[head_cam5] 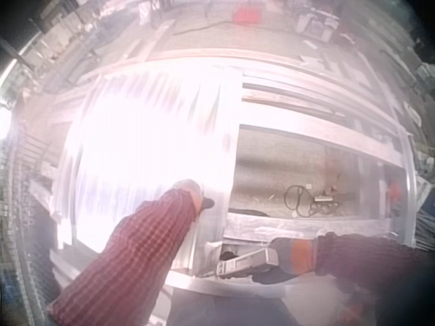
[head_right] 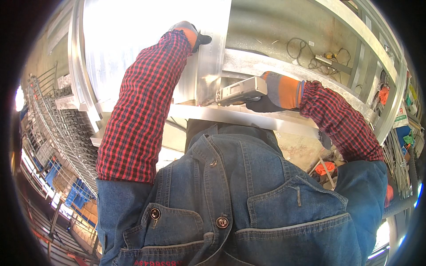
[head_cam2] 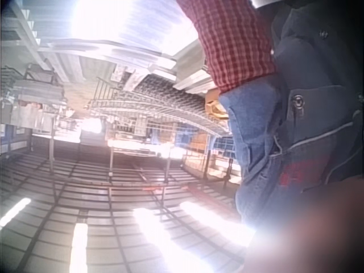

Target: The person welds multiple aluminum strips onto a metal frame using a welding torch, then grinds the welded joints with an angle grinder. The person repositions strips and repeats welding and grinding steps to complete the assembly.

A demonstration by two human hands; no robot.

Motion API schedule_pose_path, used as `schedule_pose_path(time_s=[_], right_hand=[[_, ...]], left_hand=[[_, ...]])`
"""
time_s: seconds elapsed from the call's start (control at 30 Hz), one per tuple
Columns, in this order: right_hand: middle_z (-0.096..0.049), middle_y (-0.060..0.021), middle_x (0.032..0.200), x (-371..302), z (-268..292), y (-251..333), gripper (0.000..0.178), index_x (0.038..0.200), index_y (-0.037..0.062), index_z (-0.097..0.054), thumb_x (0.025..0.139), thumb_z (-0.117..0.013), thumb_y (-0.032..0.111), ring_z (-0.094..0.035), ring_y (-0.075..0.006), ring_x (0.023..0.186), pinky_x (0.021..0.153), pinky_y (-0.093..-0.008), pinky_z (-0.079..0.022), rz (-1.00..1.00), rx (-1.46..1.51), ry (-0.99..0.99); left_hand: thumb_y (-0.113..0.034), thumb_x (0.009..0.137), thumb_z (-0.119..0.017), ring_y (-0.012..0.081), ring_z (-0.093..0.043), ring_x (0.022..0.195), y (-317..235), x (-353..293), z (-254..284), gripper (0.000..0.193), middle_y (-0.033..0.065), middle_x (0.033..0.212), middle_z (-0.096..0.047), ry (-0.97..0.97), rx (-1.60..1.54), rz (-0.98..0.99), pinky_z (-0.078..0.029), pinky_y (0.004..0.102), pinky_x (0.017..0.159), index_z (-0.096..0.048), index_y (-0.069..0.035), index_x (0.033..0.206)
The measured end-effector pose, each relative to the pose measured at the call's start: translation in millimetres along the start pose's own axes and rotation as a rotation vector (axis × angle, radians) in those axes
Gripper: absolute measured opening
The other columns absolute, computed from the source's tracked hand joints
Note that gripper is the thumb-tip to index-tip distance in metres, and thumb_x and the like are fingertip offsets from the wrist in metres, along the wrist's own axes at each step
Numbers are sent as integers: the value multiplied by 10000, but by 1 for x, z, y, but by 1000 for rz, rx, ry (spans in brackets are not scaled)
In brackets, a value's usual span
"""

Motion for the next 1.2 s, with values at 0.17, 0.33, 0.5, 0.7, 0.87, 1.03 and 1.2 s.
schedule_pose_path(time_s=[0.17,0.33,0.5,0.7,0.87,1.03,1.2], right_hand=[[-769,-181,993,2,1,8,214,1151,22,-739,951,-757,99,-747,-292,919,824,-377,-586,-33,-24,-37],[-795,-184,985,6,0,20,210,1125,44,-777,950,-781,160,-746,-316,845,790,-410,-593,12,-2,-79],[-810,-177,974,4,7,34,329,1101,65,-815,923,-848,340,-752,-304,839,793,-417,-598,-8,119,-85],[-687,-157,951,0,-4,9,152,1088,-6,-669,950,-629,44,-707,-302,945,868,-390,-553,-19,-102,-30],[-730,-171,984,-3,-3,-1,201,1133,15,-711,950,-688,92,-729,-310,926,845,-398,-572,41,2,-64],[-761,-160,983,-1,3,17,229,1140,33,-743,948,-738,160,-743,-290,892,820,-391,-588,-39,-100,-36],[-792,-149,983,2,7,30,266,1146,50,-776,947,-788,227,-757,-270,859,795,-384,-603,-62,-148,-11]], left_hand=[[-780,967,-700,259,-763,899,2,2,-4,725,86,913,-799,8,-2,-5,-605,472,883,-853,-71,958],[-738,972,-709,304,-741,1067,0,5,-5,677,110,1112,-781,43,19,-20,-582,488,985,-827,-90,1125],[-729,1011,-607,392,-608,1455,5,5,-5,780,183,1572,-652,211,-117,1,-461,562,1228,-709,-141,1514],[-721,989,-660,361,-657,1330,6,-5,0,735,161,1424,-704,134,-107,-37,-501,529,1153,-751,-113,1391],[-714,970,-705,336,-697,1226,7,-9,3,706,142,1302,-748,116,-104,-44,-534,501,1091,-785,-89,1288],[-708,951,-750,310,-737,1122,6,-12,6,688,124,1179,-791,112,-109,-53,-567,474,1029,-820,-65,1186],[-701,932,-794,285,-777,1018,8,-14,11,680,105,1056,-835,111,-115,-61,-600,447,967,-855,-41,1083]])
Point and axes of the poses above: each hand's wrist, its own x-axis towards the middle knuckle, its own z-axis out of the back of the hand, y = z × x, the point moved 4 cm from there along x, towards the middle knuckle
